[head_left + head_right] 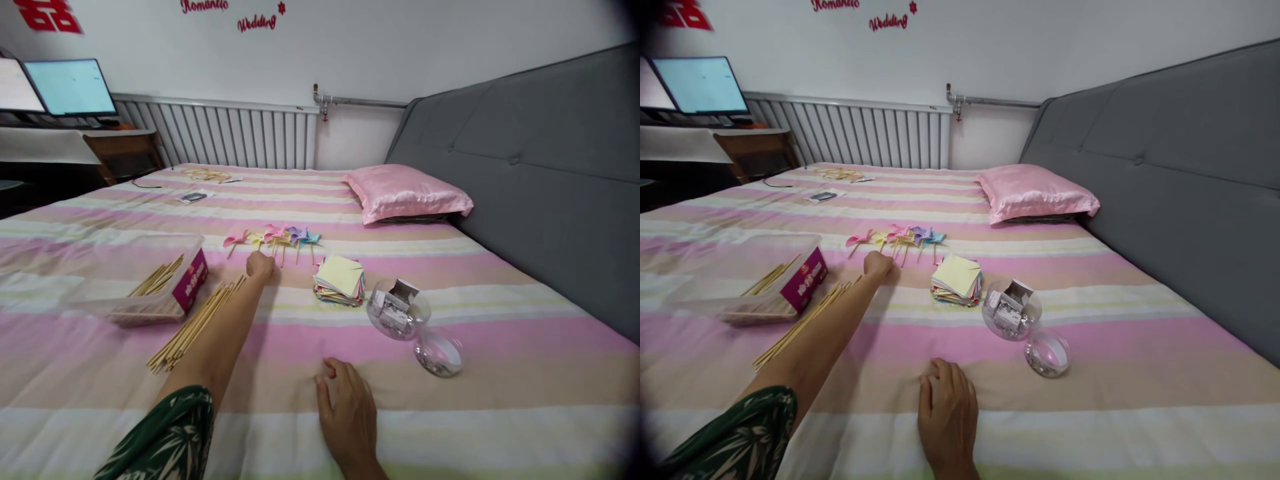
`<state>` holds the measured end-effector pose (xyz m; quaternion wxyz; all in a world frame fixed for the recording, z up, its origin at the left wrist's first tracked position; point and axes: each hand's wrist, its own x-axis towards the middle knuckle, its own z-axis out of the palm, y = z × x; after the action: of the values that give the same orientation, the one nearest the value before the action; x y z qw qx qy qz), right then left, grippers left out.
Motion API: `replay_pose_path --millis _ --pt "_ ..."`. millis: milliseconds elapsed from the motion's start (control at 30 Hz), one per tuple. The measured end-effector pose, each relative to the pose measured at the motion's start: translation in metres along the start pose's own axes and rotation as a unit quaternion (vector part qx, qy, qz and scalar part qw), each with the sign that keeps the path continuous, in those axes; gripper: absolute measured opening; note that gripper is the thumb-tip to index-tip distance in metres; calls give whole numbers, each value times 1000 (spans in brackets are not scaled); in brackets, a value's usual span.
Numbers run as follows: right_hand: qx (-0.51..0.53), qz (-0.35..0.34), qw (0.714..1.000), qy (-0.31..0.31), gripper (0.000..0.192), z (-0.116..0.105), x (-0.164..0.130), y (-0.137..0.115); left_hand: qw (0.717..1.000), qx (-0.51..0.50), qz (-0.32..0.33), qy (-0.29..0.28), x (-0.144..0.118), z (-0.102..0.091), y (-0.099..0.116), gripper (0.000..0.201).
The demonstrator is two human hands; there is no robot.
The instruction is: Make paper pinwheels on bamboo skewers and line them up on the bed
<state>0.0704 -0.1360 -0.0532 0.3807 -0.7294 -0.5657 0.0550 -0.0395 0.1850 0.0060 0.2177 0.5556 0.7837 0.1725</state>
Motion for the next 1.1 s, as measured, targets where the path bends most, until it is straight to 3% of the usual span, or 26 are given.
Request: replay_pose_path --millis 300,567,733,900,1000,1100 --pt "-9 -7 1000 -1 18 5 0 3 1000 -3 -15 4 20 20 2 35" --pt "0 -3 1000 -10 18 6 1 4 1000 1 -7 11 12 15 2 35" --pt "5 -1 1000 -5 18 5 0 3 999 10 29 18 -3 10 0 35" --pt "7 8 1000 -9 19 3 -2 3 992 23 120 35 -48 0 -8 29" --pt "11 8 1000 -9 19 0 -3 2 979 31 201 35 -98 -7 -22 27" --pt "12 7 1000 -5 20 -4 -5 1 958 39 286 -7 -160 -16 -50 20"
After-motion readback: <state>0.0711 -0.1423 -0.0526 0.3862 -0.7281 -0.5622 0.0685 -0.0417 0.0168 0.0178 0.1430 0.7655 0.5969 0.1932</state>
